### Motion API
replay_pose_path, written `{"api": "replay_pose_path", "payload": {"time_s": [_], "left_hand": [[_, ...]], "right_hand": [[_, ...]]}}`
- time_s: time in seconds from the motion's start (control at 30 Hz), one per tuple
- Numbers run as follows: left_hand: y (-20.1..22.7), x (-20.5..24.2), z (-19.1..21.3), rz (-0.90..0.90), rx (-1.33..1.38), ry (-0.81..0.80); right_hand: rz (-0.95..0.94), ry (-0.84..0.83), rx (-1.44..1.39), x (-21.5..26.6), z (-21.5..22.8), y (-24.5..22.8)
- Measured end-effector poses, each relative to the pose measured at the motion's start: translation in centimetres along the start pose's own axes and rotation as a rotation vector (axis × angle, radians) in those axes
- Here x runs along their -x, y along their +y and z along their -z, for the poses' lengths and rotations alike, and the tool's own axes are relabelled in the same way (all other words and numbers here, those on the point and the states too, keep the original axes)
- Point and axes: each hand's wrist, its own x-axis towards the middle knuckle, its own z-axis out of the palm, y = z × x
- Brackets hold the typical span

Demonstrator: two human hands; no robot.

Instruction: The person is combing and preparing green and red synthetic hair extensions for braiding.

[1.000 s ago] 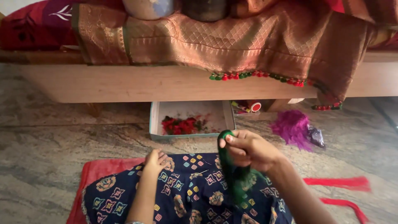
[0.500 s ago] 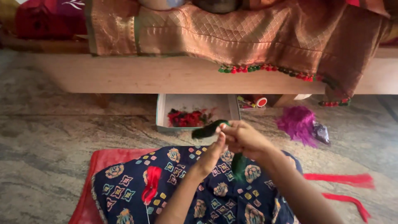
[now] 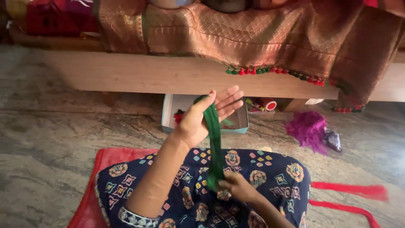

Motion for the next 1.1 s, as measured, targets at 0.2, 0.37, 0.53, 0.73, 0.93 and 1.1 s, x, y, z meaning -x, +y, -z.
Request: {"api": "replay_pose_path", "payload": {"time_s": [0.2, 0.37, 0.53, 0.73, 0.93, 1.1], "left_hand": [[3.6, -0.1, -3.8, -0.124, -0.743, -0.201], [4.0, -0.9, -4.2, -0.203, -1.447, -0.173], [3.2, -1.1, -5.7, -0.131, -1.605, -0.072], [3.7, -1.3, -5.6, -0.297, -1.545, -0.321], [2.0, -1.7, -4.4, -0.195, -1.072, -0.195], [1.4, -2.1, -3.9, -0.183, -0.891, -0.188]], "right_hand": [[-0.303, 0.131, 0.767, -0.7, 6.9, -2.5], [0.423, 0.656, 0.711, 0.8, 5.4, -17.5], [0.557, 0.408, 0.383, 0.8, -0.8, -25.6], [0.575, 0.205, 0.177, 0.3, -0.7, -25.0], [0.467, 0.122, -0.026, 1.4, -0.7, -25.7], [0.362, 0.108, -0.139, 1.3, -1.0, -25.3]]}}
